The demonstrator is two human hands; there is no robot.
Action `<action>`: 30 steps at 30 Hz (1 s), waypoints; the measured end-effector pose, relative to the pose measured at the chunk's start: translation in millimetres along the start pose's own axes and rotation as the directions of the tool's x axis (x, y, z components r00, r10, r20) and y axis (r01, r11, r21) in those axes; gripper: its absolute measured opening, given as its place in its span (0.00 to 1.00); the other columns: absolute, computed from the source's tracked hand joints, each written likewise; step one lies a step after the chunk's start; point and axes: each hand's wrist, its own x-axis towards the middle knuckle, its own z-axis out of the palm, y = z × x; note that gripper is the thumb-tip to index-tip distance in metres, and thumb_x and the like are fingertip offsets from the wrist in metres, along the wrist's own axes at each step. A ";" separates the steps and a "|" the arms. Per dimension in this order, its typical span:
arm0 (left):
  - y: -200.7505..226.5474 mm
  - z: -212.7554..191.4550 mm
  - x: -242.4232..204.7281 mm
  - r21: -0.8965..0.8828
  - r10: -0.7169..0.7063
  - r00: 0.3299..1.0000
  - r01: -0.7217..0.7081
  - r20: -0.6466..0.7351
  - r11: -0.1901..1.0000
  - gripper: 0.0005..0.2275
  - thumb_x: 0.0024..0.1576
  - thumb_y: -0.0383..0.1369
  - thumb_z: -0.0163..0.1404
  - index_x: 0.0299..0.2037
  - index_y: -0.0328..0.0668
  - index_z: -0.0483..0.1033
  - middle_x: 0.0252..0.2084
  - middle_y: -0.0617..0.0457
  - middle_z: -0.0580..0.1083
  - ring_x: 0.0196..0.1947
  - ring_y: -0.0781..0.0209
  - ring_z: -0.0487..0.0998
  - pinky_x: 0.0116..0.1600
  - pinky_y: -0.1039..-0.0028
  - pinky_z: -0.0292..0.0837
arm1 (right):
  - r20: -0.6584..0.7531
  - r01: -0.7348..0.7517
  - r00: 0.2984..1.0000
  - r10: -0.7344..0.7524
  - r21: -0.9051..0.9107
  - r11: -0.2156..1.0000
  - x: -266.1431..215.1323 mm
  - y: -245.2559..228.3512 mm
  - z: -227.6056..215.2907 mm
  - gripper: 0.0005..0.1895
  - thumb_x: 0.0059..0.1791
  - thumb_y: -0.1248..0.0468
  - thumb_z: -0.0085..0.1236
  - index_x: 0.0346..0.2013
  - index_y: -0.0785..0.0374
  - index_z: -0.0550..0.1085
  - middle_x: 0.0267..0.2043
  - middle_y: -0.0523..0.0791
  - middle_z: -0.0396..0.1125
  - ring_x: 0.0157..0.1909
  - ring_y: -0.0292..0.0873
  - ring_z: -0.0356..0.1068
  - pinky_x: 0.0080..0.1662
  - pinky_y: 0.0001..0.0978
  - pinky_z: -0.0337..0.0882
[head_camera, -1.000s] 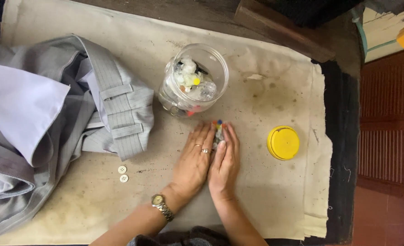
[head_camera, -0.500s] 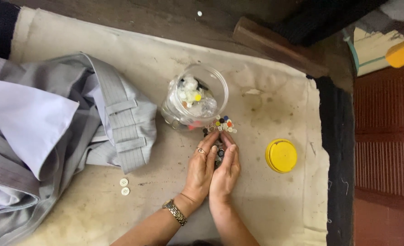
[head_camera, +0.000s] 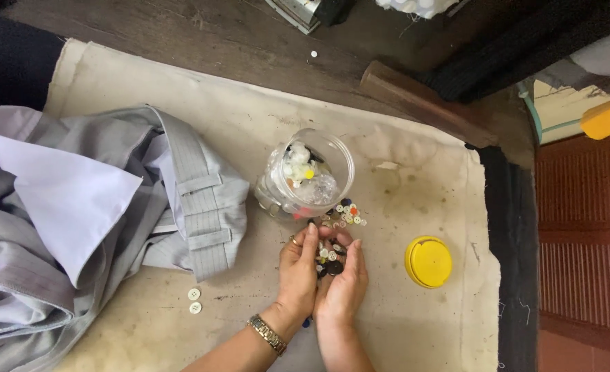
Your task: The person opens a clear jar containing assorted buttons, pours them onto a work surface, and sorts them by hand. They remove a small plastic bag of white buttons, place it aside, then gather the remaining buttons back into the jar and close it.
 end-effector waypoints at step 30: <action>150.3 91.0 0.3 -0.004 0.721 0.692 -0.722 0.026 0.692 0.15 0.64 0.33 0.41 0.27 0.35 0.75 0.23 0.52 0.72 0.25 0.70 0.70 0.33 0.81 0.68 | 0.328 0.238 0.931 -0.158 -0.217 0.947 17.4 -119.3 130.9 0.11 0.51 0.58 0.46 0.34 0.63 0.68 0.40 0.48 0.72 0.45 0.41 0.73 0.49 0.30 0.71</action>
